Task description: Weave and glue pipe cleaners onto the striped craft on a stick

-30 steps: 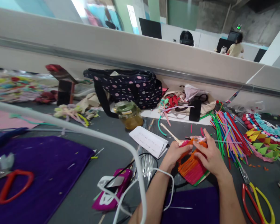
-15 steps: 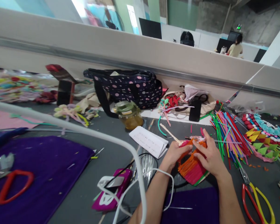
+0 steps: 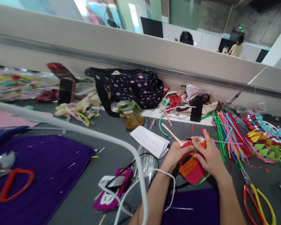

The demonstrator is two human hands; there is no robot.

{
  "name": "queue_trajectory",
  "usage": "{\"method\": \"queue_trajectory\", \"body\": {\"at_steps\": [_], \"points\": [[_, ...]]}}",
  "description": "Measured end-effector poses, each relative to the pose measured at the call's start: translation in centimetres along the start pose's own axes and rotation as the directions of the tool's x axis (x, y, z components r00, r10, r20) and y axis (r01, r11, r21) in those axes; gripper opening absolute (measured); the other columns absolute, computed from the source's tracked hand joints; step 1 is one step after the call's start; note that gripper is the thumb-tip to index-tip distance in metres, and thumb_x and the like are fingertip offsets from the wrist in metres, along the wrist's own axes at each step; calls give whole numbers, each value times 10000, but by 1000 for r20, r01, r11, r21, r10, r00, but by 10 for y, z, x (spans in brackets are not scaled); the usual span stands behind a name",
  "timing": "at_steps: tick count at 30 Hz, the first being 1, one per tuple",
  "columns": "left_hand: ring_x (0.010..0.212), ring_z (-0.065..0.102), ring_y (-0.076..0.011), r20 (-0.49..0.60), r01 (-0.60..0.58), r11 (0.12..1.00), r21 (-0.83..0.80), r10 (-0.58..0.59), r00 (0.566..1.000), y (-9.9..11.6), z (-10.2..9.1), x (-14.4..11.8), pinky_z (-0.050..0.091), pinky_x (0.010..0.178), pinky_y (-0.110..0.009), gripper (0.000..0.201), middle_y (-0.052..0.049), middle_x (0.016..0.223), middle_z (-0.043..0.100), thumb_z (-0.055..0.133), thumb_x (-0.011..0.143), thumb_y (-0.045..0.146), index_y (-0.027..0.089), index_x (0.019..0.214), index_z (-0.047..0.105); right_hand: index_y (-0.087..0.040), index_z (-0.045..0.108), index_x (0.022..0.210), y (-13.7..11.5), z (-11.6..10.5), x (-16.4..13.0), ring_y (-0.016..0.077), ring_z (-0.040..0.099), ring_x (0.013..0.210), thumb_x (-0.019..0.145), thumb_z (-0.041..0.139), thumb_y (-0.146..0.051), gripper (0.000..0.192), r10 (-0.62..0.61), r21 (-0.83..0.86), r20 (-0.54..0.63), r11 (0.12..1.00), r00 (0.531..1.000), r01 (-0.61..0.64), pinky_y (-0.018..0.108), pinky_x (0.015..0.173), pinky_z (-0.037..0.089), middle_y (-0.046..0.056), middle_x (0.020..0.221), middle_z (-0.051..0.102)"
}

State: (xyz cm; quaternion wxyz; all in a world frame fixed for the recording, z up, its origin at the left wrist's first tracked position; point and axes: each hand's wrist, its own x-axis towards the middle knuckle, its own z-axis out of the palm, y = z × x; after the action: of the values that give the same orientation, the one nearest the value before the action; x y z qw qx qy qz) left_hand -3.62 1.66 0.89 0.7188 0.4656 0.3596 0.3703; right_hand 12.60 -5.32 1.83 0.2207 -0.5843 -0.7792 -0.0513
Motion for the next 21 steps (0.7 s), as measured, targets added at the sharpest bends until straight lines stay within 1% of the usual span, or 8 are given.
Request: {"method": "queue_trajectory", "body": {"at_steps": [5,8,13,21], "points": [[496,499,-96,13,-1,1000,-6,1,1000,-2,0,0,385,511,-222,201,5,546,613,773,617,270,114,598,648,-316,445,1402,2,2,0,364,320,1362,889,582,-349,532,-6,8,-29,1000,1000,7,531,991,427,84,1599,38],[512,520,-105,-2,8,1000,-9,-8,1000,-1,0,0,386,505,-219,203,-6,564,628,770,627,280,119,606,648,-312,463,1390,5,2,-1,346,360,1337,892,576,-333,511,-33,36,-66,999,997,35,524,987,434,85,1598,59],[513,539,-114,-14,3,1000,-13,-3,1000,0,-1,0,399,509,-224,206,-22,570,641,779,622,282,113,618,661,-295,547,1323,8,2,-3,320,418,1281,881,589,-299,444,-45,81,-102,995,994,53,499,968,452,70,1598,69],[515,537,-114,-6,1,1000,-31,-1,1000,-2,-2,1,412,528,-228,196,-23,580,646,784,620,267,107,635,671,-283,568,1302,4,0,-1,324,426,1266,888,579,-300,414,-23,59,-75,998,997,27,506,967,445,81,1592,91]]}}
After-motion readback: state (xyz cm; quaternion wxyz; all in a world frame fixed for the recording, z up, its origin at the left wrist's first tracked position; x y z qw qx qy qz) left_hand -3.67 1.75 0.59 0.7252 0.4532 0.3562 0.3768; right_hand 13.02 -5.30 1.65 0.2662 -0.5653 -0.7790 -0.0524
